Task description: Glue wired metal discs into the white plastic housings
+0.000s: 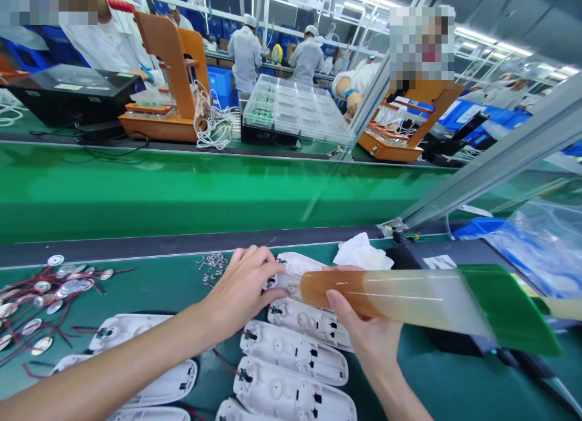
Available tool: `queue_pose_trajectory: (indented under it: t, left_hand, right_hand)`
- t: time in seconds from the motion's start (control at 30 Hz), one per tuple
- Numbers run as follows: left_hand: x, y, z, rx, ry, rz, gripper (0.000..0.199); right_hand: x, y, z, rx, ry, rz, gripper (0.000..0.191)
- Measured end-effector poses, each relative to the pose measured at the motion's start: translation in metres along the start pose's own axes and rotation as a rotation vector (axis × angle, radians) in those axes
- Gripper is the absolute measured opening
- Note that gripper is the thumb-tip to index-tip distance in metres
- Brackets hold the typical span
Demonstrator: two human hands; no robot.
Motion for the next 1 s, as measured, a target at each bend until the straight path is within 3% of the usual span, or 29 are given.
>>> queue_pose_trajectory:
  t: [1.0]
  left_hand:
    - [0.0008,-0.0008,0.0002,-0.016,-0.003,-0.021,0.026]
  right_hand:
    - [0.0035,0.0042,0.0006,0.043,-0.070,-0.056,0.032]
Point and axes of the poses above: each hand's wrist, its own z-axis away from the middle knuckle, its own y-axis out of the back of the hand, x = y × z, the point moved 8 cm from there along -z, towards the middle knuckle, and after that the axes turned 5 degrees about z, right-handed, at the moved point
